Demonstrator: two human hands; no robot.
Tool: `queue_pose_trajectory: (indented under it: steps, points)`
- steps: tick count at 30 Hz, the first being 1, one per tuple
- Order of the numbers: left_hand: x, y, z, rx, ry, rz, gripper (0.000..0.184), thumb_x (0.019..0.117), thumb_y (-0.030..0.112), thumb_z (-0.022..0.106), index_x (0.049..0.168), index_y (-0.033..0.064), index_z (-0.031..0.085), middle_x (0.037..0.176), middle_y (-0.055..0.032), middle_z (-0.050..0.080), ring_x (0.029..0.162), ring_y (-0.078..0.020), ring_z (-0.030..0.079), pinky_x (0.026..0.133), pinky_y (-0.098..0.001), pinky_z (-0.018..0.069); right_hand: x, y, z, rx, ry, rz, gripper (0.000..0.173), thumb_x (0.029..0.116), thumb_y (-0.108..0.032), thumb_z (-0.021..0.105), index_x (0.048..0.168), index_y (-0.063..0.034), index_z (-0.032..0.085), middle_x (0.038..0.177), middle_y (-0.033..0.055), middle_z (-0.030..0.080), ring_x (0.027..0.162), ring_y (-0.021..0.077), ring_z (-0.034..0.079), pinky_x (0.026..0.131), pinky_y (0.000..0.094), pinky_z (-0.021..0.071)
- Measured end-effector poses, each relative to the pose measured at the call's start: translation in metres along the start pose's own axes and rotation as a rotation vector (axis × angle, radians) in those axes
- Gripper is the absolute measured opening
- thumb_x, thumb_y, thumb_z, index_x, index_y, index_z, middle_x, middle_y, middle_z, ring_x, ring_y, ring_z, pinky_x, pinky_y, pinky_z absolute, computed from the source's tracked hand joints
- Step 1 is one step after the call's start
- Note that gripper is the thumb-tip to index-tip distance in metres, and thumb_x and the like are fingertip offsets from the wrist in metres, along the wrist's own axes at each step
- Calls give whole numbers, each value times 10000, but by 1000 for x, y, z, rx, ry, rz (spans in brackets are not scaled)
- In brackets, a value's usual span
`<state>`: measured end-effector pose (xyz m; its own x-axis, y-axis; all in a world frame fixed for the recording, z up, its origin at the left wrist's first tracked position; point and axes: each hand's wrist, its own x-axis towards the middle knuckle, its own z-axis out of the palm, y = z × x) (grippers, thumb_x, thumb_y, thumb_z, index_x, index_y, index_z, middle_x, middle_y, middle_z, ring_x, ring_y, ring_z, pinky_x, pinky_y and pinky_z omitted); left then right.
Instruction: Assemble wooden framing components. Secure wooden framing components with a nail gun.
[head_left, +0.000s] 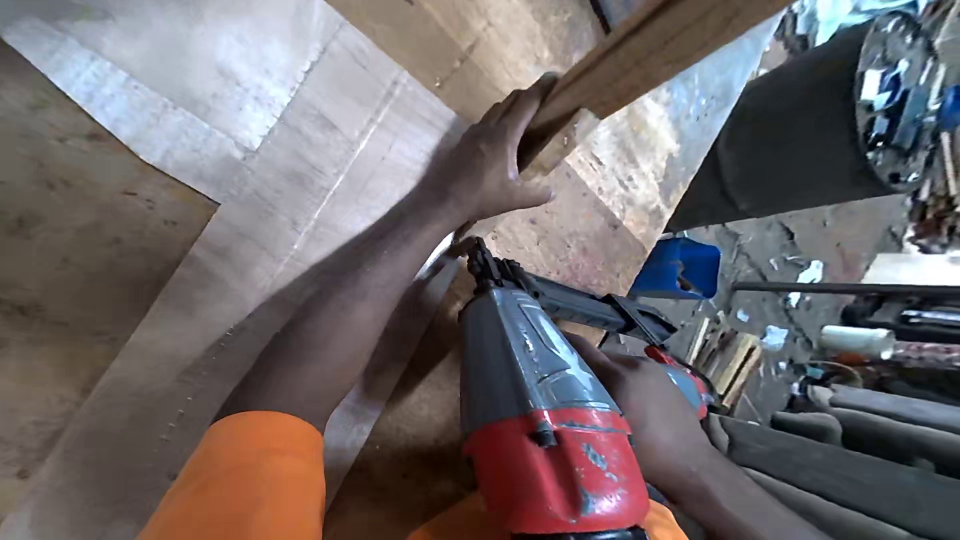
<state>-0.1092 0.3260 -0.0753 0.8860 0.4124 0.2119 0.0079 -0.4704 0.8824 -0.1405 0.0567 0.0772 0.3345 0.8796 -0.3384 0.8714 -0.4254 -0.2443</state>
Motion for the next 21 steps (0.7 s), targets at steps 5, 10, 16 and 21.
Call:
queue_pose_trajectory:
  steps: [5,10,16,21]
  points:
    - [-1,-1,0,12,-4,15,1147,684,495,880,1606,126,307,1485,-84,524,1349,-203,528,1096,-409,485,10,-14,-5,-26,-1,28,422,809,-389,612,1100,-97,704,705,16,667,614,208,673,506,431,523]
    - [-1,-2,0,17,-3,27,1133,690,495,873,1603,126,315,1482,-81,527,1341,-200,534,1096,-394,484,17,-28,-4,-119,-130,169,398,759,-303,703,1116,-132,662,675,11,639,615,231,672,495,451,510]
    - [-1,0,-2,31,-13,19,1130,699,494,872,1606,123,310,1474,-89,531,1338,-213,537,1086,-407,493,15,-30,-9,-152,-123,138,251,738,-341,717,910,-186,619,600,-27,584,550,190,637,440,419,465]
    - [0,-1,0,34,-5,26,1125,698,485,881,1602,122,319,1475,-104,535,1325,-235,551,1081,-432,496,2,-19,-14,-102,-92,90,415,772,-440,665,1089,-172,671,709,-9,648,624,204,669,501,443,522]
